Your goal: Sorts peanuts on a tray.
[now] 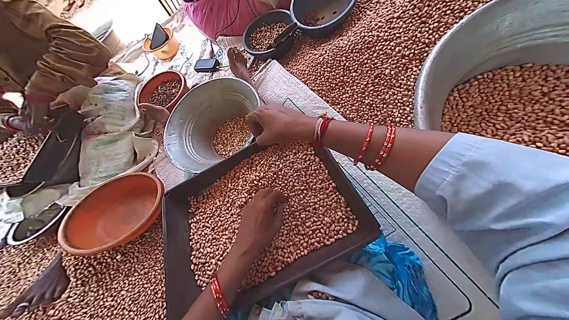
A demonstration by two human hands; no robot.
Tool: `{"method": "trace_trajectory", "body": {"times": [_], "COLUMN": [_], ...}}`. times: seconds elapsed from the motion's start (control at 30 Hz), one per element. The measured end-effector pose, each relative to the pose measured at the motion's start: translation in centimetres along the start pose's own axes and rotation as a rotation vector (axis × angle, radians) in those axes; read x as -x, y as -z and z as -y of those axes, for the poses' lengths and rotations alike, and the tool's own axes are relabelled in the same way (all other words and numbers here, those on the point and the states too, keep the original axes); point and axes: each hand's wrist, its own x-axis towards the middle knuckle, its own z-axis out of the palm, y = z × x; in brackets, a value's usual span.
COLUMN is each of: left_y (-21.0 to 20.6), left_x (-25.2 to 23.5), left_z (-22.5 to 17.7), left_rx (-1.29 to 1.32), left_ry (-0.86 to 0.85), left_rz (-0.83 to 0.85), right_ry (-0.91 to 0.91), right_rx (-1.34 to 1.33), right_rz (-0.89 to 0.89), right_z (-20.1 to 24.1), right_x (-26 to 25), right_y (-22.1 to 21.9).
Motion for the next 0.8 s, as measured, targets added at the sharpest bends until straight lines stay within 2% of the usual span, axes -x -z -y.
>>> {"method": "trace_trajectory", "body": {"times": [0.07, 0.1, 0.17, 0.33, 0.57, 0.63, 0.73, 0.8], "left_y": [1.1, 1.4, 1.3, -0.1, -1.1, -0.6, 1.2, 1.8], "left_x": [-0.4, -0.6, -0.9, -0.4, 0.0, -0.3, -0.8, -0.7], "left_z": [0.5, 0.5, 0.1, -1.4, -1.0, -0.2, 1.6, 1.7], "left_rx": [0.189, 0.204, 0.137, -0.059, -0.092, 0.031, 0.613, 0.779], "left_ry": [0.115, 0.128, 0.081, 0.052, -0.001, 0.040, 0.204, 0.216], "left_rz": [-0.010, -0.021, -0.008, 0.171, 0.107, 0.107, 0.122, 0.184], "right_ry": [-0.027, -0.033, 0.000, 0.067, 0.046, 0.067, 0.067, 0.055], "right_rx": [-0.033, -0.045, -0.015, 0.187, 0.339, 0.366, 0.389, 0.395], "right_rz": [0.017, 0.031, 0.063, 0.247, 0.408, 0.428, 0.464, 0.483], "right_z": [0.2, 0.2, 0.1, 0.2, 0.9, 0.7, 0.7, 0.9], "right_x": [0.3, 0.3, 0.3, 0.7, 1.6, 1.5, 1.8, 2.1], "right_y": [0.3, 0.2, 0.0, -0.9, -1.0, -1.0, -1.1, -1.0]}}
